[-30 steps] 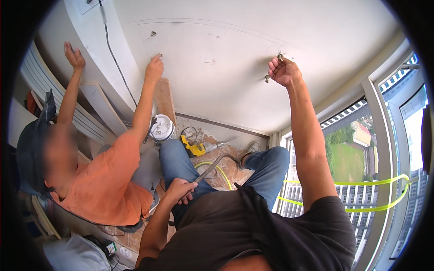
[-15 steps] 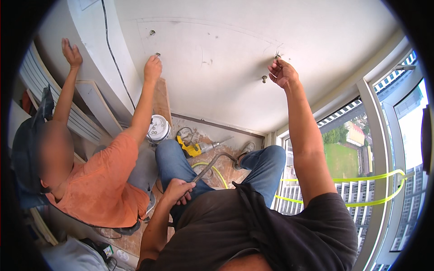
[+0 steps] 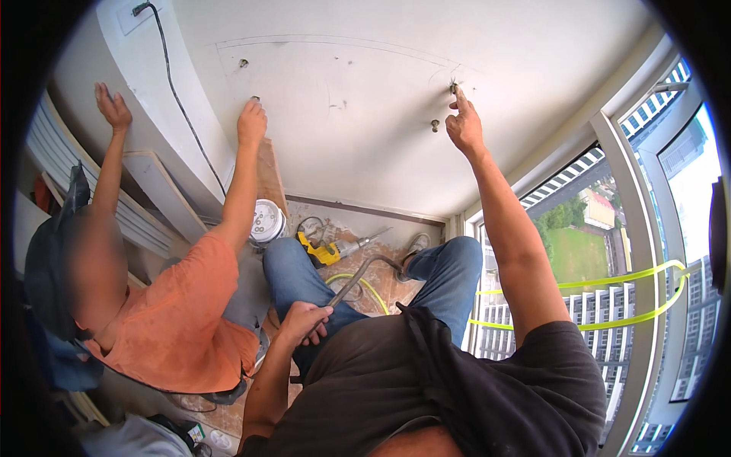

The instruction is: The person sits on the floor and uses a hammer and screwdriver to install metal fixtures into the ceiling. Another person assists by holding a wooden board against the wall and handing over tools.

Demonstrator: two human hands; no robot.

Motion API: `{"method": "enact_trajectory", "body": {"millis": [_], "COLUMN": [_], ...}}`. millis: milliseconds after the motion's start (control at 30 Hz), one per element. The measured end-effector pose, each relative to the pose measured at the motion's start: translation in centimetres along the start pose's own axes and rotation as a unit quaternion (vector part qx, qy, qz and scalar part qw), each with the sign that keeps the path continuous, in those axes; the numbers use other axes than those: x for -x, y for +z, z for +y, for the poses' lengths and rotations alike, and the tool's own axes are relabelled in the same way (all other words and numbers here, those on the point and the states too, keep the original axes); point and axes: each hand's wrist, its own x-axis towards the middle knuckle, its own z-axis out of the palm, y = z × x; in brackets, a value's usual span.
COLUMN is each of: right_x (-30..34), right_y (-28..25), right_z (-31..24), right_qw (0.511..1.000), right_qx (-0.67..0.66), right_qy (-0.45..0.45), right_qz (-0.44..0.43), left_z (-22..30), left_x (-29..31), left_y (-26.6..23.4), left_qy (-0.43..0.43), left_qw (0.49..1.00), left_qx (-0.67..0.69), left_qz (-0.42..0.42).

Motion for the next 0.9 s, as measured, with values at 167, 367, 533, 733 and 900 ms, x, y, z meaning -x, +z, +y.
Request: {"method": "enact_trajectory", "body": {"millis": [167,367,533,733,900], "right_x": [-0.1,4.8,17.6,27.9,27.5], "right_y": [0.8,-1.2,-1.8,-1.9,-1.3], "right_z": [0.3,3.1,9.8,10.7,10.8], "right_qw": [0.976,0.962,0.971,0.947,0.944], "right_qx": [-0.201,-0.258,0.013,0.103,0.138], "right_qy": [0.050,0.054,0.073,0.201,0.189], "right_qz": [-0.070,-0.074,-0.228,-0.228,-0.232], "left_z": [-0.1,-1.0,-0.3,0.1,0.5], "left_x": [0.2,-0.1,0.0,0.3,-0.3], "left_y": [0.0,0.0,0.2,0.0,0.0], "left_qy": [0.008,-0.006,-0.008,-0.031,-0.039], "left_qw": [1.000,1.000,1.000,0.999,0.998], "left_qx": [-0.016,-0.014,-0.023,-0.021,-0.041], "left_qz": [0.016,0.019,0.014,0.024,0.017]}}
